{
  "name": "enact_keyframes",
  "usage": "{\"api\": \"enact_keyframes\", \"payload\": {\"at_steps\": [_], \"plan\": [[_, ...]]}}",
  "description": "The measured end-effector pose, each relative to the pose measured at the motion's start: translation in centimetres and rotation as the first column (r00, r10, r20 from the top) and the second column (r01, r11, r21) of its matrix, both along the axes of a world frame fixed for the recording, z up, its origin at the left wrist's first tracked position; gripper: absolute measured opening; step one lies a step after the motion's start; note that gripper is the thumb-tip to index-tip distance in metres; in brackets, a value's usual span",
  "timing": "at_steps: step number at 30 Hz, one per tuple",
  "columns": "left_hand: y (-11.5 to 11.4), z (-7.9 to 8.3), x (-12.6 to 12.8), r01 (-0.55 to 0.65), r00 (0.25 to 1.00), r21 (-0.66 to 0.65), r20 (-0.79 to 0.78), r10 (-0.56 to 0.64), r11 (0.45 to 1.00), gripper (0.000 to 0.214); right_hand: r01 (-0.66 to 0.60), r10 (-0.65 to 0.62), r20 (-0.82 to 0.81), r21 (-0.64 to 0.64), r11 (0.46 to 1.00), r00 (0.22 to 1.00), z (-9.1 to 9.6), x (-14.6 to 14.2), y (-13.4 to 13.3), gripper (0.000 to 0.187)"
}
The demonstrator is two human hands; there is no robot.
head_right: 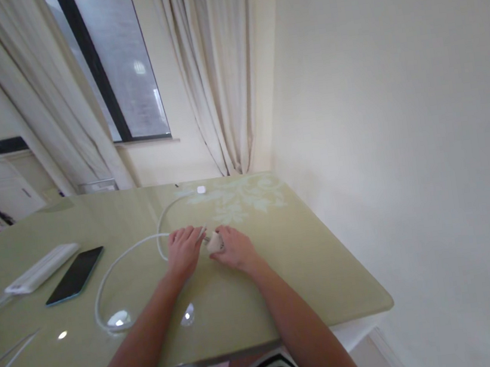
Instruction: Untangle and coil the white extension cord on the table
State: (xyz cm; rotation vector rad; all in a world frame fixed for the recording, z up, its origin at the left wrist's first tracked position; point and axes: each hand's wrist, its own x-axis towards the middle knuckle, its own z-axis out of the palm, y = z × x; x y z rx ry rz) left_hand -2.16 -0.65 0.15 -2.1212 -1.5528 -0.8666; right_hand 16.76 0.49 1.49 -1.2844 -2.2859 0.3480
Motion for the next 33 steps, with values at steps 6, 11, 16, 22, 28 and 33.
{"api": "enact_keyframes", "payload": {"at_steps": [6, 11, 16, 22, 28, 33], "plan": [[-0.9, 0.3, 0.1, 0.226, 0.968, 0.06, 0.1, -0.231, 0.972, 0.038, -0.111, 0.083, -0.361, -0.058, 0.992, 0.929, -1.3, -1.1, 0.6, 0.033], [-1.6, 0.7, 1.0, 0.328, 0.944, -0.012, 0.047, -0.328, 0.944, 0.049, -0.146, -0.032, -0.78, -0.158, 0.977, 0.624, -1.6, -2.1, 0.9, 0.026], [-1.4, 0.9, -0.4, 0.165, 0.979, -0.029, 0.125, -0.16, 0.986, 0.05, -0.339, -0.205, -0.886, -0.36, 0.869, 0.415, -1.6, -1.6, 0.8, 0.05], [-2.1, 1.4, -0.5, 0.208, 0.978, -0.163, 0.04, -0.204, 0.965, 0.045, -0.496, -0.29, -0.896, -0.431, 0.754, 0.337, -1.8, -1.8, 0.8, 0.063], [-2.1, 0.9, 1.1, 0.268, 0.955, -0.157, -0.084, -0.283, 0.951, 0.041, -0.345, -0.266, -0.886, -0.403, 0.848, 0.38, -0.6, 0.1, 1.5, 0.05], [-1.3, 1.2, -1.3, -0.14, 0.974, -0.029, 0.174, 0.143, 0.99, 0.044, -0.04, -0.363, -0.931, -0.361, 0.932, -0.039, -0.1, 3.1, 3.5, 0.049]]}}
